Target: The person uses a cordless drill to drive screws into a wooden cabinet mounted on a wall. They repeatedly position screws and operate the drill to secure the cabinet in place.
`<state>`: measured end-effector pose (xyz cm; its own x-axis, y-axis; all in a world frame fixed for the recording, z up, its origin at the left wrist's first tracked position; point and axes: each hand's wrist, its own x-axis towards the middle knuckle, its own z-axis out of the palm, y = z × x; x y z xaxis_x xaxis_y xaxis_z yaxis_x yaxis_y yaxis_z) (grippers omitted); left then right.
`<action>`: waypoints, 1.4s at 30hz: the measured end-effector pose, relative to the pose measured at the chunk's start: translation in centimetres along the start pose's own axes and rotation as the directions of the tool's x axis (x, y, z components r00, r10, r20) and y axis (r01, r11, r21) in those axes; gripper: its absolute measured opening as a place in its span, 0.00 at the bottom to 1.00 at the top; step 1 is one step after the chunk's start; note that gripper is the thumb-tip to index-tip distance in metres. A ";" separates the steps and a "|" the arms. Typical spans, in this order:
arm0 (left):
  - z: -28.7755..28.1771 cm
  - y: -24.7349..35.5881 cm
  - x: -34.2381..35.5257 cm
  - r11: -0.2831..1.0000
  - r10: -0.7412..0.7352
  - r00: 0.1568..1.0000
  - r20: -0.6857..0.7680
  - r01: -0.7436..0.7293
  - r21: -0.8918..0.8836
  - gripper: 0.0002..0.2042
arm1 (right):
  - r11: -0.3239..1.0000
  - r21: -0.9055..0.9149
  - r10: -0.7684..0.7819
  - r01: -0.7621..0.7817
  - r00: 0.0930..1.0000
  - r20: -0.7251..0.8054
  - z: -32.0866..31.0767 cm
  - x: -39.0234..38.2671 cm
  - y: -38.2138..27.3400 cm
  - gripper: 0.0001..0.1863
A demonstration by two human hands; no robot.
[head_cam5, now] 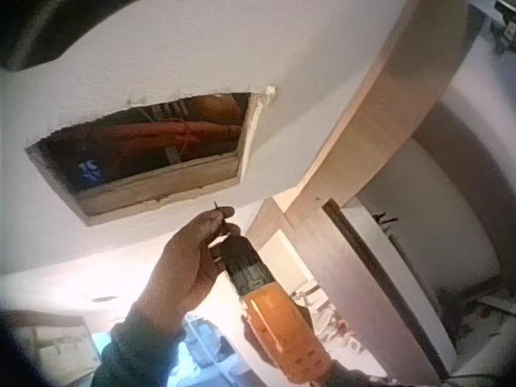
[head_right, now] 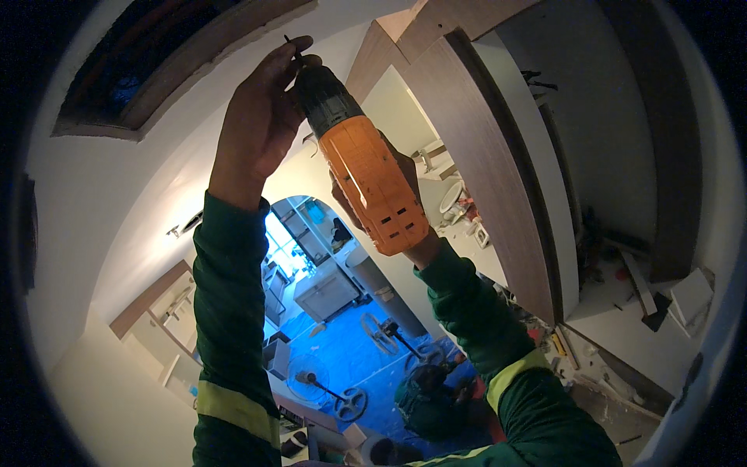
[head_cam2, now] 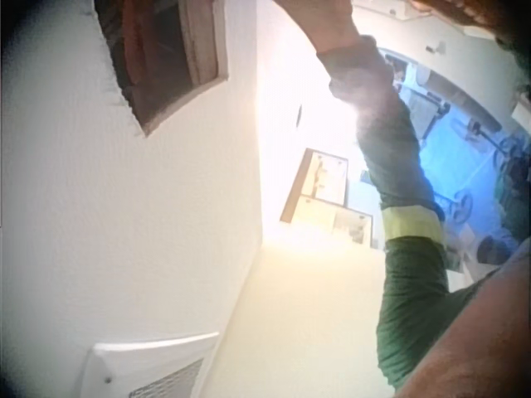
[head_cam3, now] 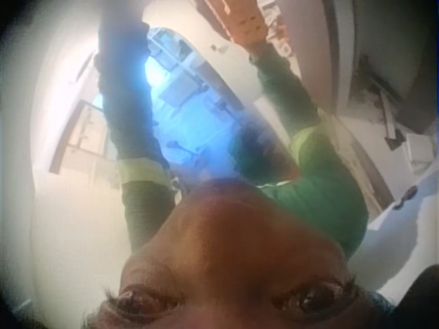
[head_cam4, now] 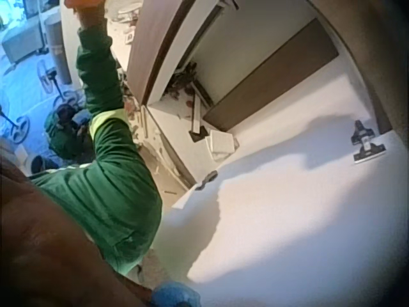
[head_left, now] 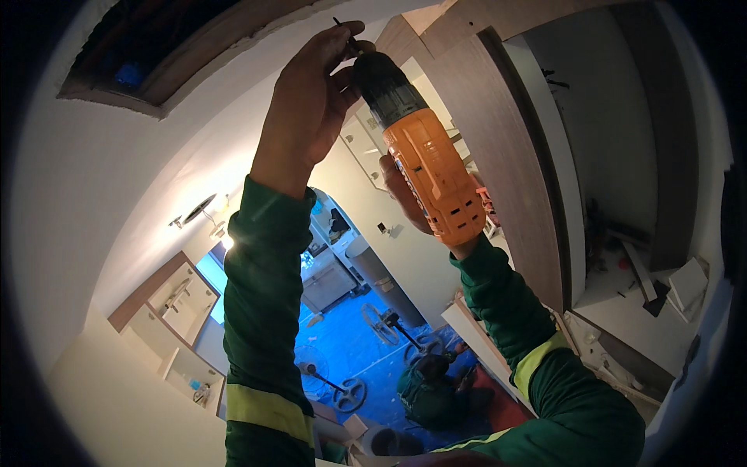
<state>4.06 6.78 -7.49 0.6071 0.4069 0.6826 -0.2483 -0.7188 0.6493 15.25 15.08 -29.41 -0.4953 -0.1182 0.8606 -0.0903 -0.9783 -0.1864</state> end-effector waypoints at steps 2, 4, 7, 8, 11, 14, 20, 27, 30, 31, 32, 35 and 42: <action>0.0 0.1 0.4 0.999 -0.007 1.000 0.005 0.007 0.046 0.16 | 0.989 0.122 -0.077 0.078 0.997 -0.006 0.3 -0.3 -0.1 0.35; -0.1 0.2 0.7 0.996 -0.003 1.000 0.007 0.002 0.084 0.16 | 0.980 0.167 -0.111 0.112 0.994 -0.015 0.4 -0.4 -0.2 0.34; -0.5 0.2 1.1 0.995 0.007 1.000 0.021 -0.009 0.102 0.16 | 0.943 0.294 -0.150 0.158 0.987 -0.051 0.7 -0.5 -0.4 0.33; -0.6 0.2 1.2 0.996 0.003 0.999 0.033 -0.006 0.088 0.16 | 0.948 0.283 -0.138 0.148 0.989 -0.054 0.7 -0.4 -0.4 0.33; -0.9 0.2 1.5 0.996 0.002 0.999 0.054 -0.007 0.084 0.16 | 0.996 0.047 -0.075 0.076 0.997 -0.029 0.9 0.3 -0.4 0.33; -0.9 0.2 2.0 0.995 0.016 0.997 0.079 -0.024 0.098 0.15 | 0.891 -0.451 -0.024 0.055 0.997 0.074 0.8 1.5 -0.6 0.34; -0.6 0.4 2.4 0.993 0.024 0.997 0.075 -0.033 0.117 0.14 | 0.986 0.149 0.076 -0.074 0.997 -0.008 1.7 1.4 -0.8 0.32; -0.9 0.5 2.6 0.990 0.042 0.992 0.119 -0.058 0.132 0.14 | 0.997 -0.021 0.070 -0.070 0.998 0.005 1.5 1.7 -1.0 0.33; -0.8 0.6 2.6 0.990 0.033 0.992 0.118 -0.048 0.130 0.14 | 0.992 -0.116 0.059 -0.055 0.998 0.031 1.3 1.9 -0.9 0.32; -0.9 0.6 2.6 0.990 0.038 0.992 0.119 -0.053 0.131 0.14 | 0.971 -0.238 0.047 -0.035 0.998 0.045 1.3 1.9 -0.9 0.32; -0.9 0.6 2.5 0.990 0.043 0.992 0.120 -0.059 0.131 0.14 | 0.950 -0.313 0.003 0.012 0.999 0.049 1.3 1.8 -0.7 0.31; -1.2 0.6 2.5 0.990 0.043 0.992 0.122 -0.059 0.127 0.14 | 0.995 -0.097 0.041 -0.028 0.990 0.131 1.1 1.9 -0.7 0.29; 0.8 1.4 1.7 0.978 -0.014 0.999 -0.042 0.022 0.207 0.16 | 0.684 -0.698 -0.058 0.214 0.969 0.240 0.2 3.2 -2.0 0.29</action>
<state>5.37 6.06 -5.67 0.5784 0.4398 0.6871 -0.0730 -0.8110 0.5805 14.01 16.60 -26.23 -0.2674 -0.0983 0.9585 -0.7705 -0.5756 -0.2740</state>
